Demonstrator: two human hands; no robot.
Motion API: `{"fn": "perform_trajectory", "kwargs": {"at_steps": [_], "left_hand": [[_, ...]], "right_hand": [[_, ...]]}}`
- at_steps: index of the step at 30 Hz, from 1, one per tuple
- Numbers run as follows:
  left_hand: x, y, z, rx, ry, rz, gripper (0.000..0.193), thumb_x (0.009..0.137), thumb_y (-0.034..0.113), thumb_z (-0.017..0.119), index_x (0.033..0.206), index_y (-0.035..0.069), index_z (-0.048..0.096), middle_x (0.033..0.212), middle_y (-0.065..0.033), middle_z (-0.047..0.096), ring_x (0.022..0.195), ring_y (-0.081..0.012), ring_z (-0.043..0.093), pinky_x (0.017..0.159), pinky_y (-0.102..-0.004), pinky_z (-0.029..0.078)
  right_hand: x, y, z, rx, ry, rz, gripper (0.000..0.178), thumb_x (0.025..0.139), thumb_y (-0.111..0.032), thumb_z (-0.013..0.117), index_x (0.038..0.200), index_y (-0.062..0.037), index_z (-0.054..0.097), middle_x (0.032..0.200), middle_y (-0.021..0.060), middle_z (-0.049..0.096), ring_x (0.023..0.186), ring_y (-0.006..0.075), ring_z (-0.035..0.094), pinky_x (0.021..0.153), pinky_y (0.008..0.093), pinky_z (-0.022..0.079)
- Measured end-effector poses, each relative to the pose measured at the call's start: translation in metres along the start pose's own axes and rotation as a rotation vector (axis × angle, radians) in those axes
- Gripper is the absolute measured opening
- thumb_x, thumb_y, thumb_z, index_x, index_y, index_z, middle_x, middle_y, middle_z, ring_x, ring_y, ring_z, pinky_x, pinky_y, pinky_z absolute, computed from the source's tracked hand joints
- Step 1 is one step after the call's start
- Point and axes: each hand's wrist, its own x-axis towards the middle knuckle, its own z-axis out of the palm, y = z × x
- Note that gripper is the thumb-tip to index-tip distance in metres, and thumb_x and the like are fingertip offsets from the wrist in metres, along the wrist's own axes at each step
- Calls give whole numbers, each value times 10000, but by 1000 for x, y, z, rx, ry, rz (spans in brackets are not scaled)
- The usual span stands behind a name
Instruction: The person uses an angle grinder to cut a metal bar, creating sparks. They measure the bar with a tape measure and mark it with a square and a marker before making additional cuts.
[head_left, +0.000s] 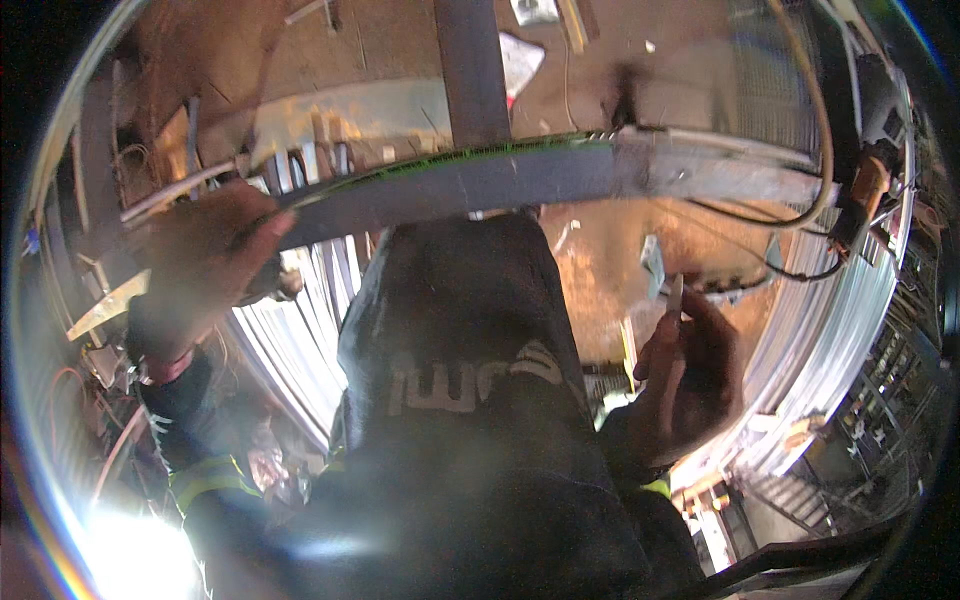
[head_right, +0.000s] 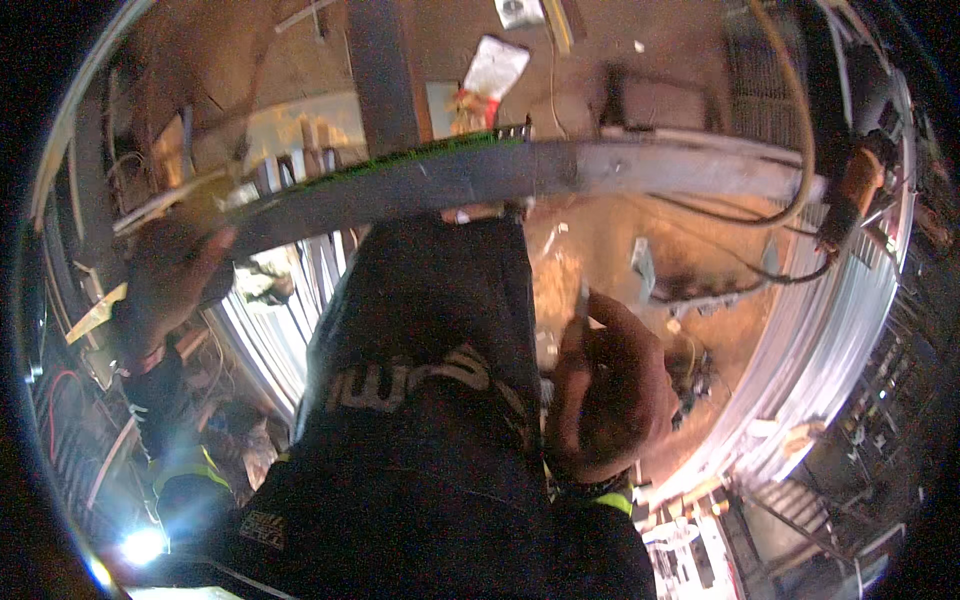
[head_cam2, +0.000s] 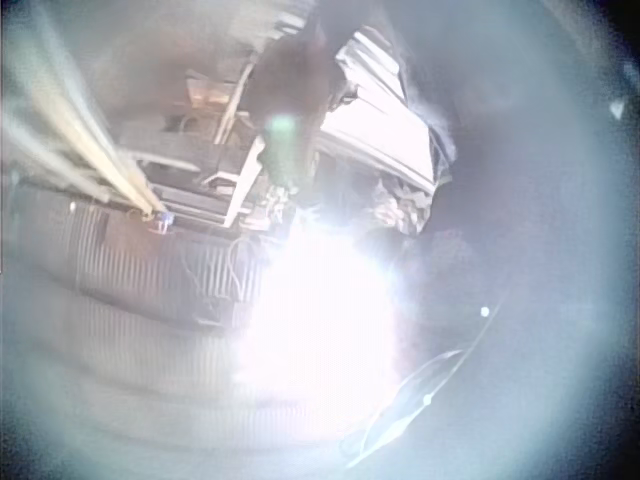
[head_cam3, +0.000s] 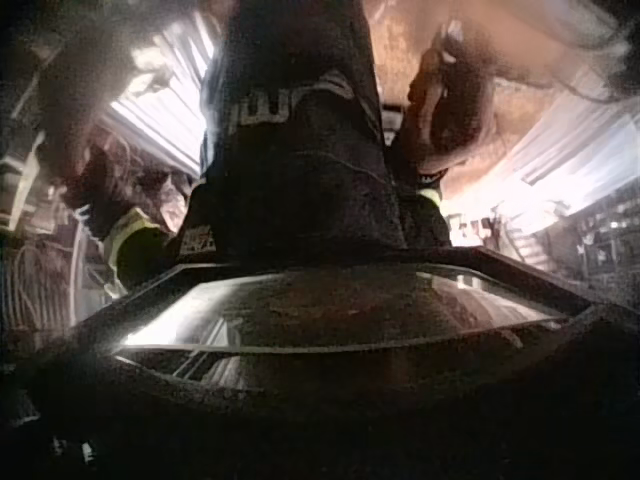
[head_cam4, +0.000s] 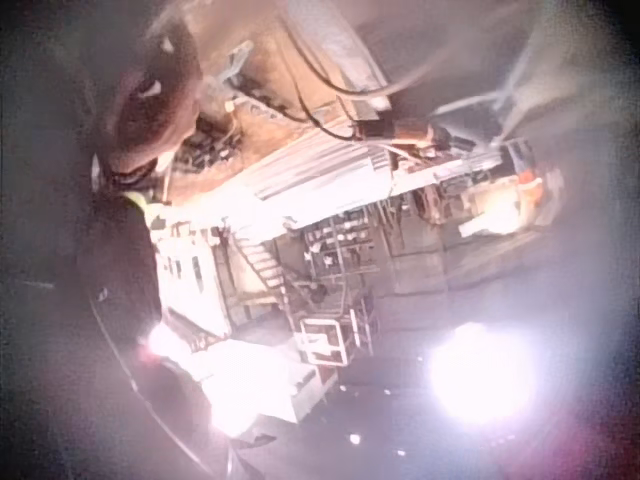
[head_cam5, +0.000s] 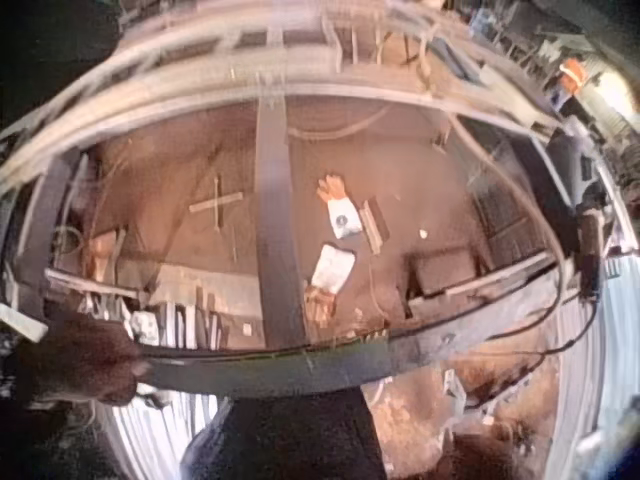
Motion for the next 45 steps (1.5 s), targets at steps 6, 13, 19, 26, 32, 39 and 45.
{"fn": "perform_trajectory", "kwargs": {"at_steps": [6,13,19,26,32,39,45], "left_hand": [[37,18,-11,-619,284,228,425,963,338,657,1170,13,478,916,-132,654,842,-151,608,716,-324,476],[150,39,-11,-698,697,29,659,969,556,541,939,-100,598,832,-267,645,833,-318,665,717,-421,491],[232,76,-25,-877,688,-276,782,961,584,475,975,-180,639,945,-337,678,948,-428,686,813,-472,517],[284,79,-4,-784,952,-697,523,971,416,519,1067,-92,596,1039,-282,627,969,-410,649,832,-508,506],[225,101,-7,-725,966,-658,521,919,423,588,1183,-22,524,1193,-272,547,1088,-438,576,935,-547,459],[-2,-73,11,-67,1028,-150,251,892,170,597,1111,69,667,941,-170,663,842,-333,652,743,-448,533],[-104,-236,1,336,1050,-585,508,878,426,711,1092,-25,616,1042,-244,621,984,-436,601,822,-524,495]], "right_hand": [[-15,28,-11,305,165,-26,203,966,-83,600,1102,63,634,651,5,568,542,53,480,512,204,375],[-26,29,-14,454,236,-90,279,1008,-96,546,1226,75,581,646,-2,542,531,51,460,498,205,371],[-33,44,-22,495,172,-105,306,1019,-105,532,1276,57,566,636,-1,533,523,60,470,491,216,394],[-29,56,-25,565,92,-91,302,1004,-79,545,1274,50,583,722,11,575,568,67,493,512,221,399],[-25,84,-37,465,72,-12,321,1001,-227,573,1216,10,602,797,28,584,640,113,489,555,244,405],[5,109,-42,504,-35,79,331,1000,-351,566,1076,-32,613,858,70,619,789,158,604,704,292,501],[16,107,-51,153,-35,-306,358,1013,-250,545,1206,43,614,1047,187,661,880,239,638,747,335,559]]}}
